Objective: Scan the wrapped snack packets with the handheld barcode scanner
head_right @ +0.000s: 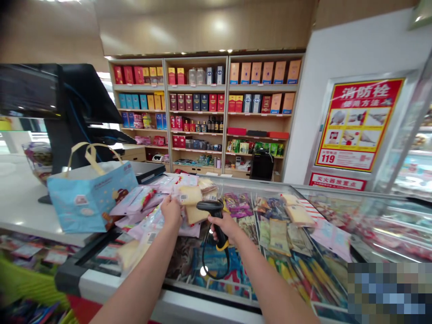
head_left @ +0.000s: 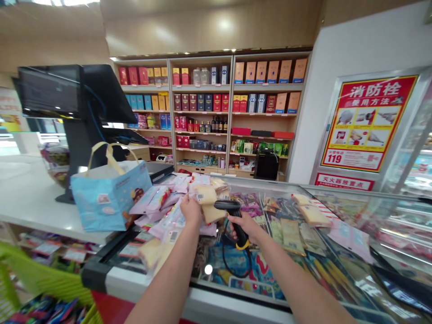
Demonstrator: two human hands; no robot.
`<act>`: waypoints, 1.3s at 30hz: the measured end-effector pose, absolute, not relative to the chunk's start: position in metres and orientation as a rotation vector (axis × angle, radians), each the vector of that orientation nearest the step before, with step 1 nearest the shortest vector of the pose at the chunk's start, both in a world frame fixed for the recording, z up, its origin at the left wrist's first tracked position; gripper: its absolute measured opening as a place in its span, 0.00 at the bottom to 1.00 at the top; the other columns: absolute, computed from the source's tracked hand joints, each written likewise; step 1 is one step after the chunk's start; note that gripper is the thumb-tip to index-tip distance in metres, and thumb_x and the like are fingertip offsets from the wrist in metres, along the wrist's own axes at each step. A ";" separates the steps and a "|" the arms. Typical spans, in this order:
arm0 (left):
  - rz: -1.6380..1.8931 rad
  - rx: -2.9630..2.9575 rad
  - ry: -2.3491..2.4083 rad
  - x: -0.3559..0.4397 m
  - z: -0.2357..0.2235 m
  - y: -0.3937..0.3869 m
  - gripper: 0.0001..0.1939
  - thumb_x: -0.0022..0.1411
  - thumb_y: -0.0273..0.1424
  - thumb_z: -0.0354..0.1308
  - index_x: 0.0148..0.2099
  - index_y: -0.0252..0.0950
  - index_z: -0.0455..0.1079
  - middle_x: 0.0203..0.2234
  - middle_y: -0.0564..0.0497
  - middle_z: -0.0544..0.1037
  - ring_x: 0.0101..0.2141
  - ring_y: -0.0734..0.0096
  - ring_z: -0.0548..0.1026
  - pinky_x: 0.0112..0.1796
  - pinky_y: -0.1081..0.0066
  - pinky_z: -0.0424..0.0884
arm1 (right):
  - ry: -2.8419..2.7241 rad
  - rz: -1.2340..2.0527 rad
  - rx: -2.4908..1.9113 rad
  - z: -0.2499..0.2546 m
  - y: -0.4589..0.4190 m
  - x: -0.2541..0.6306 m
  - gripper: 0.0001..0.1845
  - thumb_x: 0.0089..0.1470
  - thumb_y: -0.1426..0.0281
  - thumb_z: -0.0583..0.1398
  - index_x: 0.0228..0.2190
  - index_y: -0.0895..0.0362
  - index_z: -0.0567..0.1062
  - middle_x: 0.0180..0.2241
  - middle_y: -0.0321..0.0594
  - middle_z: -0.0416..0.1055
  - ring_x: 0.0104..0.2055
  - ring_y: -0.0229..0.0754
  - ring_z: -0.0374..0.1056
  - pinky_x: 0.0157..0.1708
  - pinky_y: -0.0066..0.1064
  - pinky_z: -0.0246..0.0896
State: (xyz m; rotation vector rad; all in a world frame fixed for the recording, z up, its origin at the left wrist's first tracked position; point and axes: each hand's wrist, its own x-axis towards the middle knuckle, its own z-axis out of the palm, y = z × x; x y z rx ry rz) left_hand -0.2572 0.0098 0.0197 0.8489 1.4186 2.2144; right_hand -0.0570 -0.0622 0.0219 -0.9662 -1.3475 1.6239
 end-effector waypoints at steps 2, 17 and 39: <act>2.218 0.801 1.537 -0.268 0.027 0.002 0.23 0.55 0.25 0.51 0.53 0.31 0.71 0.44 0.42 0.79 0.46 0.61 0.76 0.49 0.62 0.71 | -1.349 1.643 -0.965 0.022 -0.061 -0.070 0.27 0.35 0.55 0.69 0.33 0.56 0.67 0.15 0.28 0.67 0.15 0.33 0.60 0.16 0.26 0.58; 0.899 2.245 2.380 -0.234 0.042 -0.011 0.22 0.64 0.30 0.44 0.54 0.38 0.75 0.62 0.39 0.66 0.64 0.45 0.59 0.60 0.33 0.41 | -1.217 1.556 -1.022 0.021 -0.052 -0.042 0.26 0.35 0.55 0.70 0.31 0.56 0.67 0.15 0.28 0.67 0.15 0.33 0.61 0.17 0.26 0.59; 1.155 2.766 1.637 -0.143 0.055 -0.017 0.13 0.61 0.30 0.49 0.35 0.37 0.77 0.41 0.42 0.82 0.50 0.53 0.76 0.64 0.45 0.40 | -0.931 1.222 -0.981 0.014 -0.097 0.087 0.26 0.37 0.56 0.71 0.35 0.56 0.70 0.16 0.29 0.68 0.15 0.34 0.61 0.17 0.27 0.59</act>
